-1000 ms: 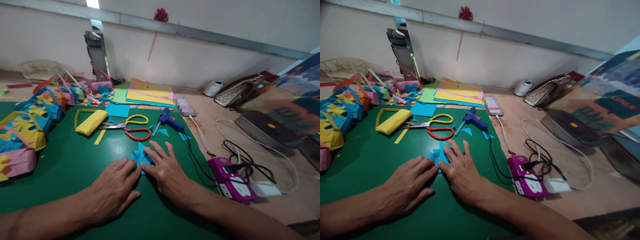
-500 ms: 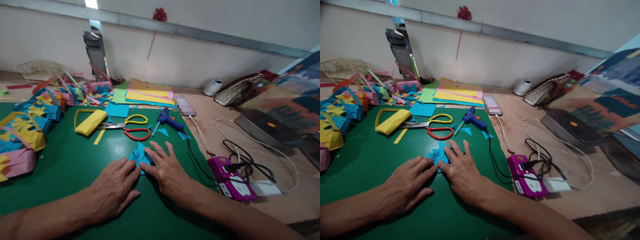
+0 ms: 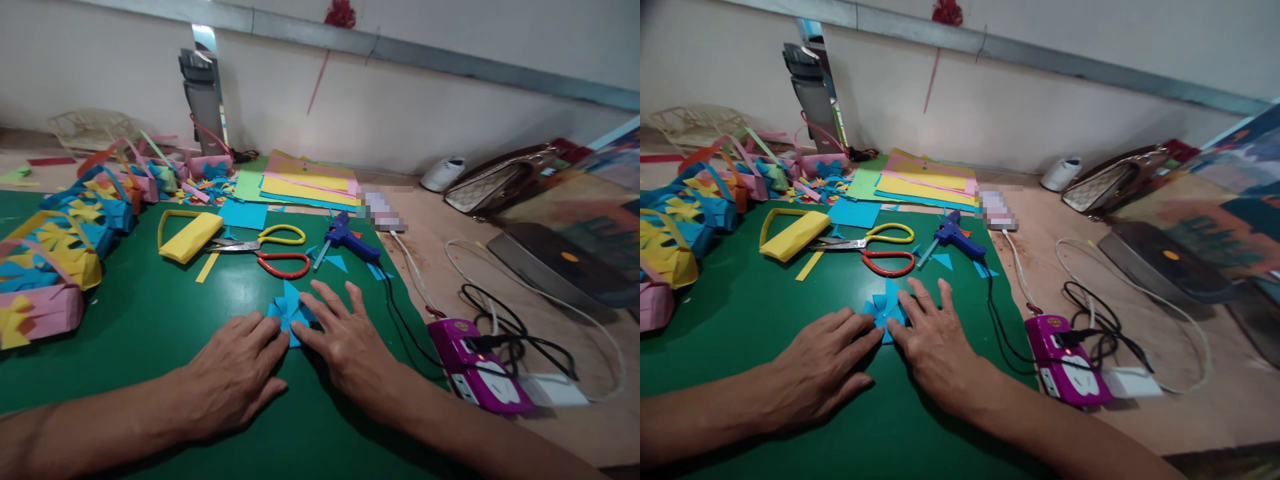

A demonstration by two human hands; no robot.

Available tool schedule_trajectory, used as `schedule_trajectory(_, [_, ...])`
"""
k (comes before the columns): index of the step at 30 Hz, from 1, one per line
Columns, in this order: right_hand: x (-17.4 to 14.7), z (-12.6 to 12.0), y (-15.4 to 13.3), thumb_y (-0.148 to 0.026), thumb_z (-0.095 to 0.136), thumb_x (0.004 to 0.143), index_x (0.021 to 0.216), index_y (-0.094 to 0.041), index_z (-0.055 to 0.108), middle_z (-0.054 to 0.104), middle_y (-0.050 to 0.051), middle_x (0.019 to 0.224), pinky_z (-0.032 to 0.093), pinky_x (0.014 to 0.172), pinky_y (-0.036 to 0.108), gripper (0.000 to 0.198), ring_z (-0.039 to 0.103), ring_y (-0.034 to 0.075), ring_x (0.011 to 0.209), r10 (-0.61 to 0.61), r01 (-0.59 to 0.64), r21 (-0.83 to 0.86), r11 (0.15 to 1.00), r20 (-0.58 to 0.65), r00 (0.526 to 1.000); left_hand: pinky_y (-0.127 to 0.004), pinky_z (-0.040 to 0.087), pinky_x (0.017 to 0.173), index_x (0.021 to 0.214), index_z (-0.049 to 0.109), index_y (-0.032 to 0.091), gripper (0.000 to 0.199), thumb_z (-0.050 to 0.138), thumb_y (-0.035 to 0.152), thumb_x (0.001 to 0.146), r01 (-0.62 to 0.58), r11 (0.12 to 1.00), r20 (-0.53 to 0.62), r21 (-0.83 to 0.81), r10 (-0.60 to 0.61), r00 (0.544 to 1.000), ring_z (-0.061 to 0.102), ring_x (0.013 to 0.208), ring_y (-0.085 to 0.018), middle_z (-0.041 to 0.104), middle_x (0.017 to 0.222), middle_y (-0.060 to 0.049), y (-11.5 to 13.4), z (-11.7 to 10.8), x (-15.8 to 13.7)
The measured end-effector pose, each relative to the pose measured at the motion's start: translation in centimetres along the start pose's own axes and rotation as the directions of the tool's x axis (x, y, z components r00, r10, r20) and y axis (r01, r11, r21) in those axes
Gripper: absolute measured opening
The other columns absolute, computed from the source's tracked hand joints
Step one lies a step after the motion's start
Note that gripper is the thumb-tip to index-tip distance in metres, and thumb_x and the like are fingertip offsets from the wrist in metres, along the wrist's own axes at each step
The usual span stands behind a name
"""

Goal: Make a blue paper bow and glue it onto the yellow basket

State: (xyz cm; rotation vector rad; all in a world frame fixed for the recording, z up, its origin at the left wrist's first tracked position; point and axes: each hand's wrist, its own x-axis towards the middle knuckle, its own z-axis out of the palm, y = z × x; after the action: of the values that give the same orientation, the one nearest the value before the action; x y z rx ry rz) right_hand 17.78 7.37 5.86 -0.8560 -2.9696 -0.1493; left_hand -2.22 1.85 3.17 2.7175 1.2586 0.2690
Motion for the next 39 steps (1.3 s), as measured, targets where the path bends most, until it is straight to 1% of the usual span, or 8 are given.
schedule_trajectory(5, [0.0,0.1,-0.1,-0.017,0.043,0.089,0.108,-0.023,0.062,0.056,0.015,0.124,0.019,0.094,0.062,0.028,0.038,0.035,0.123,0.005,-0.005,-0.014,1.000,-0.054,0.999,-0.042,0.044,0.074,0.122,0.044,0.012,0.042,0.041,0.038,0.090,-0.002,1.000,0.015,0.002,0.002,1.000,0.046,0.090,-0.026,0.053,0.108,-0.013,0.0,-0.1,0.1])
schedule_trajectory(12, [0.0,0.0,-0.1,-0.018,0.043,0.090,0.112,-0.025,0.061,0.053,0.015,0.126,0.019,0.095,0.063,0.029,0.037,0.035,0.124,0.004,-0.004,0.006,1.000,-0.003,1.000,-0.042,0.044,0.074,0.123,0.044,0.013,0.042,0.041,0.039,0.090,0.006,1.000,0.009,-0.001,-0.006,1.000,0.047,0.090,-0.026,0.053,0.107,-0.013,0.0,-0.1,0.1])
schedule_trajectory(18, [0.2,0.1,-0.2,-0.016,0.042,0.090,0.110,-0.022,0.061,0.052,0.016,0.127,0.019,0.095,0.064,0.028,0.035,0.036,0.125,-0.007,0.007,0.027,1.000,-0.003,1.000,-0.042,0.044,0.076,0.123,0.044,0.013,0.041,0.041,0.037,0.090,0.005,1.000,0.013,-0.003,-0.005,1.000,0.047,0.092,-0.026,0.053,0.109,-0.012,0.1,-0.1,-0.1])
schedule_trajectory(28, [0.3,0.0,0.0,-0.007,0.043,0.082,0.108,-0.022,0.062,0.052,0.015,0.129,0.019,0.095,0.066,0.035,0.033,0.036,0.127,0.006,-0.010,0.103,0.995,0.036,0.999,-0.042,0.044,0.074,0.120,0.046,0.013,0.038,0.041,0.036,0.090,0.014,1.000,0.003,0.003,-0.014,1.000,0.046,0.090,-0.026,0.053,0.108,-0.013,0.1,-0.1,0.0])
schedule_trajectory(31, [0.3,-0.4,0.2,-0.003,0.042,0.078,0.107,-0.020,0.062,0.053,0.014,0.127,0.019,0.096,0.063,0.040,0.034,0.034,0.127,0.036,-0.032,0.153,0.988,-0.023,0.999,-0.041,0.044,0.074,0.119,0.046,0.015,0.037,0.041,0.038,0.090,0.017,1.000,-0.005,0.004,-0.017,1.000,0.046,0.090,-0.025,0.053,0.110,-0.013,0.1,-0.1,0.0])
schedule_trajectory(33, [0.4,-0.7,0.4,-0.001,0.040,0.076,0.110,-0.017,0.061,0.055,0.014,0.126,0.020,0.098,0.061,0.043,0.036,0.032,0.126,0.083,-0.065,0.172,0.983,-0.099,0.992,-0.041,0.044,0.073,0.117,0.047,0.015,0.037,0.042,0.039,0.089,0.000,1.000,-0.002,0.001,0.000,1.000,0.046,0.089,-0.025,0.053,0.109,-0.013,-0.1,0.0,0.0])
schedule_trajectory(35, [0.6,-0.8,0.7,0.000,0.038,0.077,0.114,-0.015,0.059,0.056,0.015,0.125,0.021,0.099,0.059,0.045,0.038,0.032,0.125,0.126,-0.102,0.172,0.980,-0.135,0.983,-0.041,0.044,0.071,0.112,0.049,0.016,0.034,0.043,0.039,0.089,-0.018,1.000,0.000,-0.012,0.018,1.000,0.046,0.086,-0.025,0.053,0.107,-0.013,-0.2,0.0,0.0])
schedule_trajectory(39, [1.1,-0.9,1.0,0.001,0.039,0.075,0.117,-0.014,0.057,0.057,0.014,0.124,0.022,0.099,0.056,0.047,0.040,0.031,0.124,0.150,-0.133,0.170,0.976,-0.090,0.985,-0.040,0.044,0.068,0.098,0.054,0.016,0.025,0.044,0.037,0.089,-0.028,0.999,-0.046,-0.024,0.027,0.999,0.046,0.082,-0.024,0.055,0.101,-0.011,-0.3,0.1,0.0])
